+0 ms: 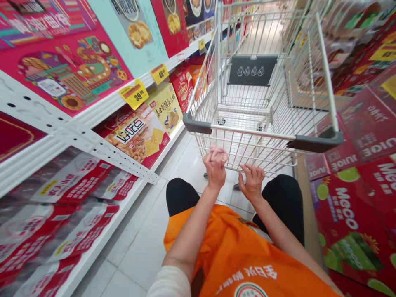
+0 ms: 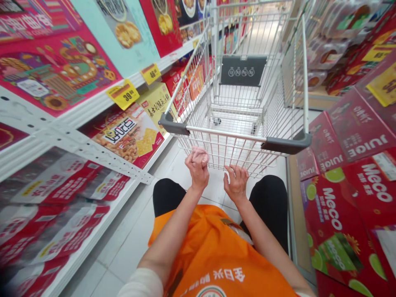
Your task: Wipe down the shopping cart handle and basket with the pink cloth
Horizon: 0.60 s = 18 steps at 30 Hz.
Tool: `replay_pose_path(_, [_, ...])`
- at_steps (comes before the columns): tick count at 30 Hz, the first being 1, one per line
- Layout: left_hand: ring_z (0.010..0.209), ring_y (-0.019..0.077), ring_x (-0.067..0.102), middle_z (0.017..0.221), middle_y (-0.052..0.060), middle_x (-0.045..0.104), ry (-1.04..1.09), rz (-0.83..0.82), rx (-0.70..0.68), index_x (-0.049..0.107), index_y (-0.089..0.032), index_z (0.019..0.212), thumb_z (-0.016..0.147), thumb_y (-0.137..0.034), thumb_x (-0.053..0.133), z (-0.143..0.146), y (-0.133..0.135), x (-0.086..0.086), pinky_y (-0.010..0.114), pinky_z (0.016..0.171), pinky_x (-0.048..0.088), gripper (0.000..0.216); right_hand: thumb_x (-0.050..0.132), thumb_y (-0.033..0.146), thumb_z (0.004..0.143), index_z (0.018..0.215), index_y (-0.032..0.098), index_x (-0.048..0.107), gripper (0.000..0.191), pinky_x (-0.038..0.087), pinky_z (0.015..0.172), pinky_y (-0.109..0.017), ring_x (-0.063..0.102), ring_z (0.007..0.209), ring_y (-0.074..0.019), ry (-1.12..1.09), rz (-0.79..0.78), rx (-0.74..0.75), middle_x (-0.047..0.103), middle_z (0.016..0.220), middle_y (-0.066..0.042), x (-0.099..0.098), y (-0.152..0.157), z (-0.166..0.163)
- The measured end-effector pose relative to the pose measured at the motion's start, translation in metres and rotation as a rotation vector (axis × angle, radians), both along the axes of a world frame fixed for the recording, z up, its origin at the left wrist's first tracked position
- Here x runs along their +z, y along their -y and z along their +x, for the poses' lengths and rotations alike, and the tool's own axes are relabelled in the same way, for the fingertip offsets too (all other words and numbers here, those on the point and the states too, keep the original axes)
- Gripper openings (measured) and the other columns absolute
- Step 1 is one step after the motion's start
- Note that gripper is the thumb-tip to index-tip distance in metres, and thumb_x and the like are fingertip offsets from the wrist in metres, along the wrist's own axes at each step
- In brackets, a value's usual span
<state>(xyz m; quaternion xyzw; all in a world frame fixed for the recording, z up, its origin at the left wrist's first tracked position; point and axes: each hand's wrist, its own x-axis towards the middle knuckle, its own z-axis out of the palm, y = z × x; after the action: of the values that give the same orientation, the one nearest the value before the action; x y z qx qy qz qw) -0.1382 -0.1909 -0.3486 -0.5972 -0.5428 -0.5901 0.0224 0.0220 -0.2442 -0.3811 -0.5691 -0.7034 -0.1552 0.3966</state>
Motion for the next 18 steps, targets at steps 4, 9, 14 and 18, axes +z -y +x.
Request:
replay_pose_path(4, [0.122, 0.0257, 0.049, 0.123, 0.012, 0.043, 0.132, 0.019, 0.129, 0.056, -0.022, 0.119, 0.097, -0.027, 0.053, -0.018, -0.009, 0.016, 0.044, 0.11, 0.044, 0.023, 0.055, 0.017, 0.093, 0.136, 0.022, 0.057, 0.043, 0.038, 0.111, -0.045, 0.059, 0.117, -0.0238, 0.064, -0.028, 0.081, 0.068, 0.124, -0.011, 0.005, 0.003, 0.01])
replay_pose_path(9, [0.13, 0.0258, 0.044, 0.129, 0.013, 0.04, 0.179, 0.082, 0.34, 0.051, -0.021, 0.127, 0.098, -0.029, 0.052, -0.048, -0.034, 0.054, 0.044, 0.115, 0.038, 0.031, 0.06, 0.01, 0.088, 0.137, 0.022, 0.054, 0.052, 0.046, 0.106, -0.044, 0.059, 0.12, -0.0239, 0.007, 0.138, 0.118, 0.069, 0.121, -0.011, 0.01, 0.012, 0.018])
replay_pose_path(14, [0.12, 0.0234, 0.047, 0.121, 0.01, 0.044, -0.065, 0.145, 0.178, 0.063, -0.022, 0.108, 0.097, -0.019, 0.051, -0.043, -0.029, 0.019, 0.042, 0.107, 0.041, 0.017, 0.071, 0.019, 0.082, 0.126, 0.023, 0.06, 0.046, 0.048, 0.101, -0.062, 0.051, 0.13, -0.0364, -0.115, 0.384, -0.211, 0.051, 0.14, -0.018, 0.026, 0.014, 0.03])
replay_pose_path(18, [0.11, 0.0216, 0.048, 0.112, 0.008, 0.048, -0.17, 0.134, 0.103, 0.067, -0.021, 0.099, 0.097, -0.021, 0.049, -0.057, -0.024, -0.005, 0.039, 0.098, 0.046, 0.018, 0.065, 0.027, 0.088, 0.14, 0.02, 0.047, 0.056, 0.042, 0.105, -0.071, 0.04, 0.143, -0.0416, -0.252, 0.309, -0.222, 0.038, 0.152, -0.023, 0.039, 0.011, 0.044])
